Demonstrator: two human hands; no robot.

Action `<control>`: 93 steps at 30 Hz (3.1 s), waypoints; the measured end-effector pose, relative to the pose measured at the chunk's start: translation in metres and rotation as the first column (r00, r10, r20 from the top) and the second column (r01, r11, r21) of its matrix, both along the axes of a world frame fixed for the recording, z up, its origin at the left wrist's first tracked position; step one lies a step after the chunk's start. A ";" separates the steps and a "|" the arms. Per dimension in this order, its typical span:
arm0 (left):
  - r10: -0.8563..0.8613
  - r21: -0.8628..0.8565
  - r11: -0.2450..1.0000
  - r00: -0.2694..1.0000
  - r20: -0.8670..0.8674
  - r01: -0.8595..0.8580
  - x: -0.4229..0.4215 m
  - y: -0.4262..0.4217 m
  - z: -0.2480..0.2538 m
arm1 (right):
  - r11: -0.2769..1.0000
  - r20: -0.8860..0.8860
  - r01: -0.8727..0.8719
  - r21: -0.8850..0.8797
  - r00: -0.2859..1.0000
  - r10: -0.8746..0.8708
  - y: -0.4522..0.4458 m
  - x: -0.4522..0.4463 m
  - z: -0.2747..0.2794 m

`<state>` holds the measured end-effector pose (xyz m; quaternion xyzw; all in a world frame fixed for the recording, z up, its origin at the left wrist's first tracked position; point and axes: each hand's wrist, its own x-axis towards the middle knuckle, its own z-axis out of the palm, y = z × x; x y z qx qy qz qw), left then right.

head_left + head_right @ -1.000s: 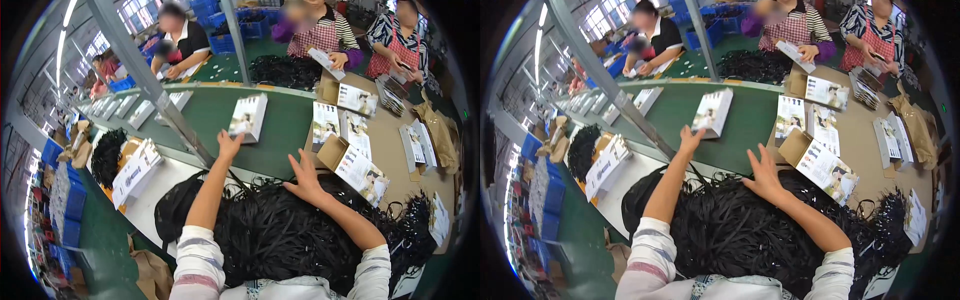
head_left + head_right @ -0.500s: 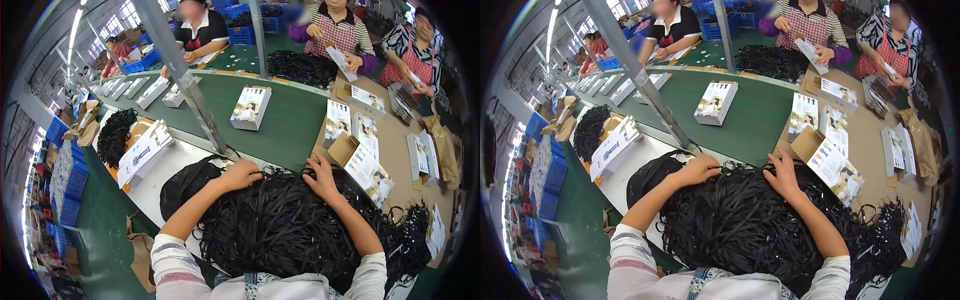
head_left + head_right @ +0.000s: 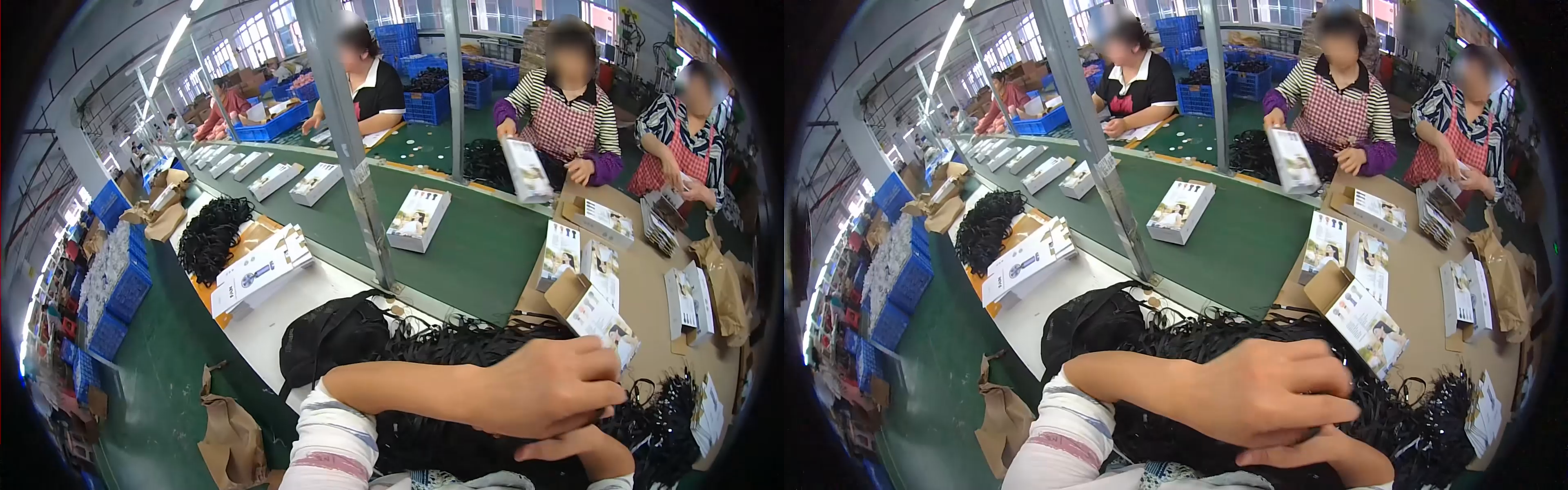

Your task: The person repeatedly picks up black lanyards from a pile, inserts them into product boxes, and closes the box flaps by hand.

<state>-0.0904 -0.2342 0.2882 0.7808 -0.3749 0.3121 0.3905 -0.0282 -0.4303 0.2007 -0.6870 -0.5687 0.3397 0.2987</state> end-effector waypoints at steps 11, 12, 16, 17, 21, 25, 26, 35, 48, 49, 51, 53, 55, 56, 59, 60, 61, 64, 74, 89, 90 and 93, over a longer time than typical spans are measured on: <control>-0.731 -0.731 0.682 0.059 -0.680 0.032 0.028 -0.042 0.045 | 0.705 -0.534 0.541 0.459 0.802 -0.268 -0.009 0.025 0.050; -0.726 -0.726 0.686 0.087 -0.682 0.041 0.036 -0.050 0.047 | 0.874 -0.331 0.297 0.385 0.928 -0.170 -0.011 0.025 0.041; -0.345 -0.325 0.907 0.916 -0.206 0.269 0.079 -0.058 0.063 | 0.920 -0.696 -0.362 0.149 0.623 0.358 0.022 -0.001 0.046; -0.259 -0.375 0.914 0.935 -0.241 0.156 0.084 -0.050 0.072 | 0.922 -0.703 -0.357 0.153 0.616 0.355 0.025 -0.004 0.049; -0.085 -0.317 0.945 0.881 -0.465 -0.076 0.100 -0.028 0.019 | 0.962 -0.262 -0.116 0.248 0.948 0.182 0.002 0.002 0.085; -0.635 -0.635 0.763 0.047 -0.771 -0.118 0.064 -0.041 -0.084 | 0.891 0.469 0.307 0.334 0.766 -0.440 -0.008 0.040 0.072; -0.716 -0.716 0.698 -0.037 -0.697 -0.015 0.049 -0.047 -0.083 | 0.900 0.538 0.324 0.292 0.722 -0.435 -0.012 0.051 0.058; -0.199 -0.429 0.875 0.641 -0.741 -0.224 0.048 -0.019 -0.107 | 0.959 -0.055 0.284 0.022 0.958 -0.283 -0.033 0.066 0.000; -0.768 -0.857 -0.120 0.594 -0.240 -0.502 0.094 0.009 -0.104 | 0.720 0.624 0.674 0.168 0.493 -0.607 -0.051 0.168 -0.075; -0.774 -0.882 -0.125 0.601 -0.200 -0.455 0.097 0.013 -0.097 | 0.728 0.661 0.653 0.209 0.454 -0.598 -0.048 0.162 -0.071; -0.771 -0.906 -0.122 0.614 -0.171 -0.406 0.103 0.017 -0.079 | 0.765 0.699 0.585 0.269 0.428 -0.574 -0.042 0.145 -0.062; -0.760 -0.941 -0.081 0.631 -0.156 -0.330 0.109 0.019 -0.064 | 0.804 0.727 0.490 0.338 0.406 -0.554 -0.035 0.126 -0.051; -0.731 -0.948 -0.058 0.660 -0.174 -0.313 0.116 0.016 -0.053 | 0.821 0.723 0.454 0.348 0.428 -0.543 -0.030 0.113 -0.040; -0.707 -0.955 -0.033 0.683 -0.186 -0.294 0.119 0.017 -0.049 | 0.833 0.722 0.422 0.357 0.441 -0.533 -0.026 0.108 -0.034; -0.592 -0.960 0.105 0.760 -0.269 -0.258 0.128 0.016 -0.058 | 0.834 0.674 0.401 0.379 0.498 -0.546 -0.017 0.095 -0.024; -0.460 -0.939 0.209 0.820 -0.341 -0.274 0.131 0.016 -0.063 | 0.825 0.634 0.401 0.398 0.529 -0.564 -0.015 0.092 -0.022; -0.465 -0.928 0.301 0.816 -0.343 -0.218 0.131 0.027 -0.076 | 0.810 0.610 0.419 0.410 0.534 -0.585 -0.013 0.090 -0.021; 0.358 -0.179 0.842 0.775 -0.521 -0.509 0.125 0.034 -0.095 | 0.776 0.605 0.446 0.447 0.489 -0.629 -0.012 0.087 -0.023; 0.031 -0.579 0.718 0.849 -0.527 -0.386 0.084 0.050 -0.127 | 0.642 0.460 0.536 0.548 0.448 -0.767 0.030 0.095 -0.025; -0.254 -0.616 0.183 0.568 -0.783 -0.766 0.107 0.177 -0.241 | 0.762 0.256 0.537 0.361 0.729 -0.635 0.114 0.098 -0.101; -0.238 -0.590 0.129 0.553 -0.798 -0.797 0.105 0.196 -0.251 | 0.793 0.280 0.531 0.300 0.745 -0.605 0.101 0.100 -0.108; 0.293 -0.306 0.132 0.332 -0.897 -0.943 0.099 0.220 -0.271 | 0.745 0.287 0.587 0.317 0.690 -0.665 0.064 0.101 -0.136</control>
